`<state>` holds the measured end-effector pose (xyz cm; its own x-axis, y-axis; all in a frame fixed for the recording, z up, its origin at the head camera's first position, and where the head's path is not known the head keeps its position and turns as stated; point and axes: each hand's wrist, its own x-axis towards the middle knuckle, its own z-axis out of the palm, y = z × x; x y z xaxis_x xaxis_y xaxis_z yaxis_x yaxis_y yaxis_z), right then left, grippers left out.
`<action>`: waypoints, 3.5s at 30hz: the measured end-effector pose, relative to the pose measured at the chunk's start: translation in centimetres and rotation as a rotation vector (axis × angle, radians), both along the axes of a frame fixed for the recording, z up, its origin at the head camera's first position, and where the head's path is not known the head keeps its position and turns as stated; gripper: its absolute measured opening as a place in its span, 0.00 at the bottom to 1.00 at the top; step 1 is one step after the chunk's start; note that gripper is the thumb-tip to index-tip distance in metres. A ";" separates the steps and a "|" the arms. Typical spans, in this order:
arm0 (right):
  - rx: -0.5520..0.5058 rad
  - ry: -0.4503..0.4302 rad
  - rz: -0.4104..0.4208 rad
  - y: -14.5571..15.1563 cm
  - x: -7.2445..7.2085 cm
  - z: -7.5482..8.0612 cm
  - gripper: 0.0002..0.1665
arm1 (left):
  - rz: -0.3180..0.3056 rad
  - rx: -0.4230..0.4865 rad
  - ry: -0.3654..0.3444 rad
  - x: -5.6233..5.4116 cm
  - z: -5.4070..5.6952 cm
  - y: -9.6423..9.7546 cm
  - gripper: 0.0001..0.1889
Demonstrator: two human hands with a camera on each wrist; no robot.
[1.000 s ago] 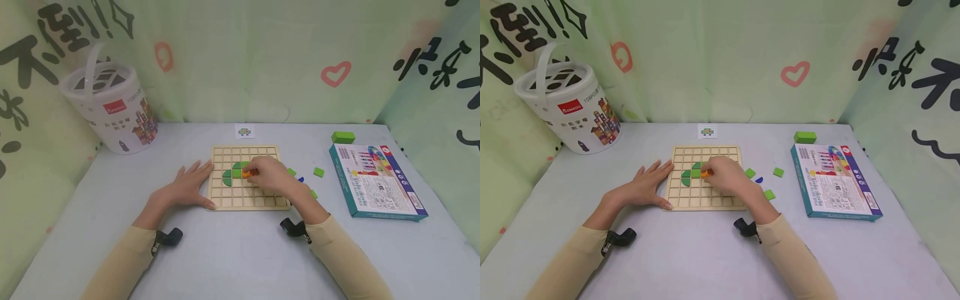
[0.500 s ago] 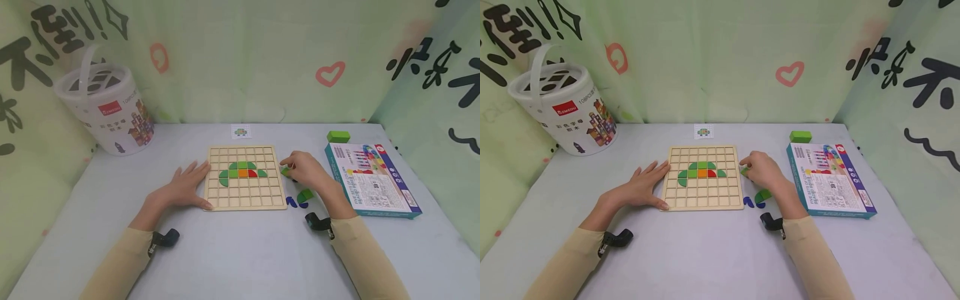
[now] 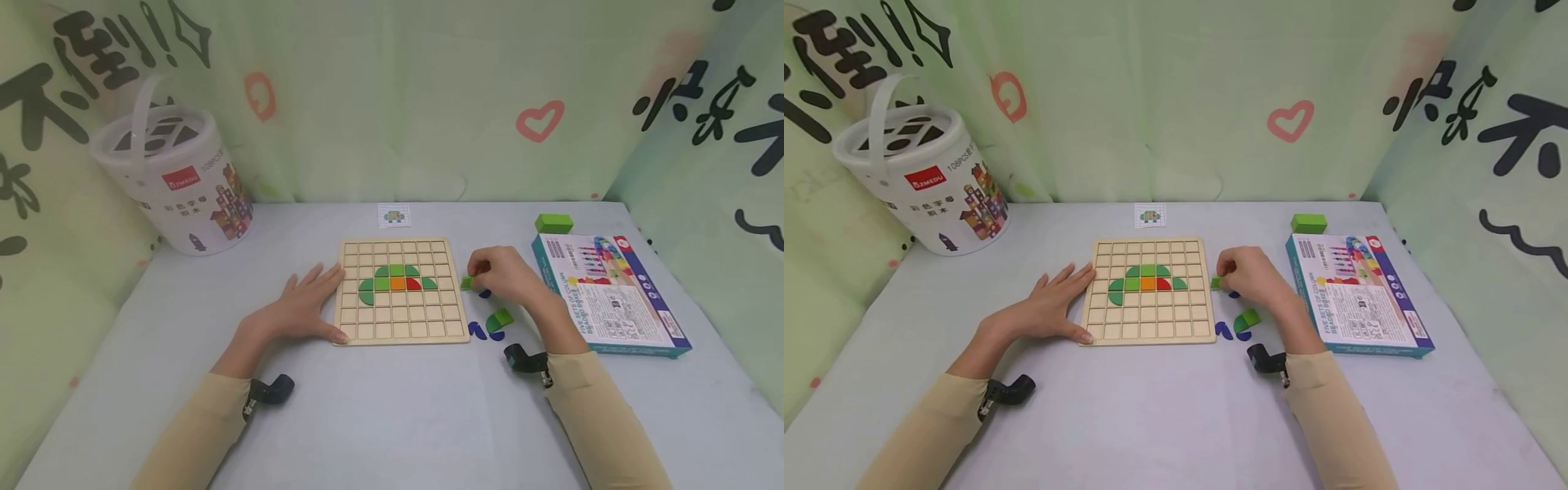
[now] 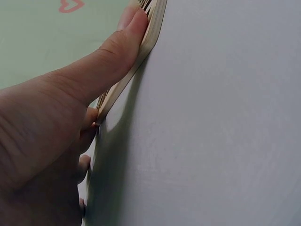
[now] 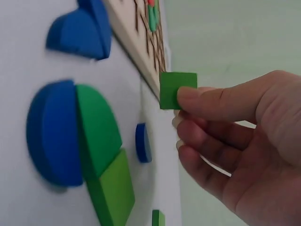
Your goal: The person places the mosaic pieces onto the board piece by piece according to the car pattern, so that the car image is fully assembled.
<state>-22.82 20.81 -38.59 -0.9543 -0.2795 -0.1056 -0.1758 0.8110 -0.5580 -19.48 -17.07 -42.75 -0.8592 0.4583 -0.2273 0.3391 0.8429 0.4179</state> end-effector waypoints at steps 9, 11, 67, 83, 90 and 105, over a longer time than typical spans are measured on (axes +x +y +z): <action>-0.189 -0.002 0.095 -5.1 0.7 -0.1 0.05 | 0.008 -0.019 -0.010 0.1 0.3 0.0 0.69; -0.220 -0.006 0.132 -6.6 0.8 -0.4 0.05 | 0.010 -0.018 -0.011 0.1 0.3 0.0 0.69; 0.158 0.034 -0.143 2.2 1.5 0.8 0.20 | 0.009 0.011 -0.002 0.1 0.2 0.1 0.69; 0.153 -0.066 -0.173 2.6 1.7 0.2 0.14 | 0.006 0.011 0.000 0.2 0.4 0.4 0.68; 0.169 -0.089 -0.171 2.4 2.1 0.6 0.13 | 0.006 0.014 0.003 0.2 0.3 0.2 0.68; 0.128 -0.051 -0.171 2.7 2.2 1.0 0.04 | 0.014 0.003 -0.008 0.2 0.2 0.2 0.69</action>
